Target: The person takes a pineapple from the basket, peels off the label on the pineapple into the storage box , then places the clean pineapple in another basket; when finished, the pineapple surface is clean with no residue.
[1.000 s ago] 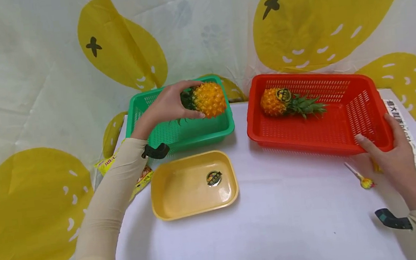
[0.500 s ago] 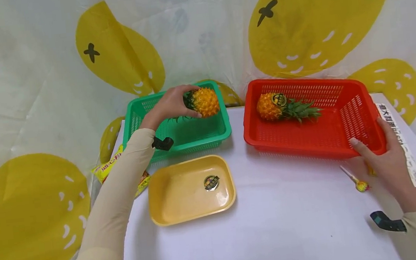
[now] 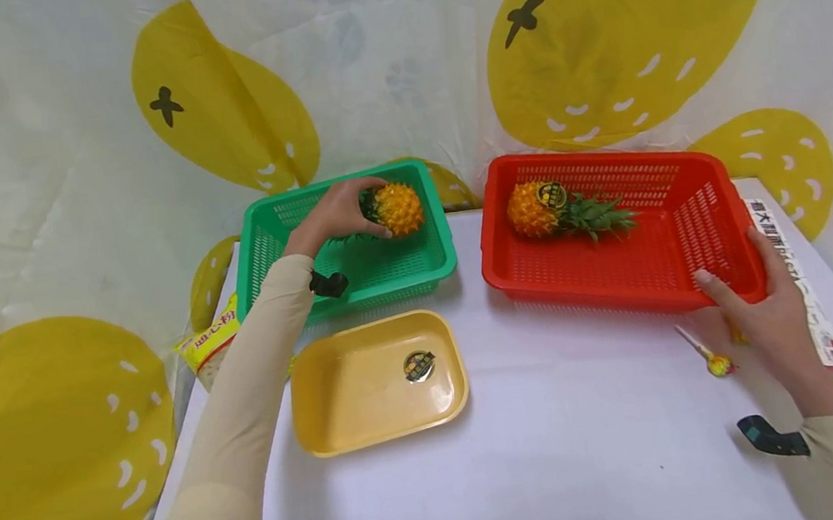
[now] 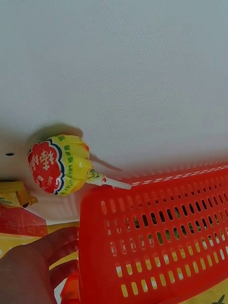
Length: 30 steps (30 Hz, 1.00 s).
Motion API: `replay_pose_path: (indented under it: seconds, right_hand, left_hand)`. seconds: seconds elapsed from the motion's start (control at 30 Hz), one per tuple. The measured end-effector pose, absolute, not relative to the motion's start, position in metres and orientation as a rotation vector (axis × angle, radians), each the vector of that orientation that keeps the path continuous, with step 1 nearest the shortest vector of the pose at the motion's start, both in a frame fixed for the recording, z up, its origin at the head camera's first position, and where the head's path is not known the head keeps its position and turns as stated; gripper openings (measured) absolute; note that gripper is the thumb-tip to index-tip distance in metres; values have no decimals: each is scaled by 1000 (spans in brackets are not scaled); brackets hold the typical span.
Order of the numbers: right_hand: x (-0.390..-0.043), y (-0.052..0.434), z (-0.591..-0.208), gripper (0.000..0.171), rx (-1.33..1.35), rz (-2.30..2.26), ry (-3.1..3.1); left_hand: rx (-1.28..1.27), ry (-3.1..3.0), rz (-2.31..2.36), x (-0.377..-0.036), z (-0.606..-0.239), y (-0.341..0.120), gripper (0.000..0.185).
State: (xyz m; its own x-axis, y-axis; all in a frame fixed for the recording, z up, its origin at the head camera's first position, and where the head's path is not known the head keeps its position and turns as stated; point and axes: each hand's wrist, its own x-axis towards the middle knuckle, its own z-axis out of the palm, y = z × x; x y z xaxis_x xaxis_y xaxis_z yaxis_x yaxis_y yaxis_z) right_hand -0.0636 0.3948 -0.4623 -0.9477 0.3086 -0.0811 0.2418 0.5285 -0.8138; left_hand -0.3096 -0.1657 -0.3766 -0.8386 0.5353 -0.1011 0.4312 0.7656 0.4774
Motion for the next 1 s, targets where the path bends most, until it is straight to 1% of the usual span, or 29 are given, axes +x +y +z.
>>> replay_pose_path:
  seconds: [0.47,1.0]
  right_hand:
    - [-64,390,-464,95,-479,1404,-2688]
    - [-64,393,-462,95,-483,1405,-2674]
  left_hand:
    - [710,2733,618,-318,-399,-168,90]
    - [664,2741,499,-319,-397,-165,90]
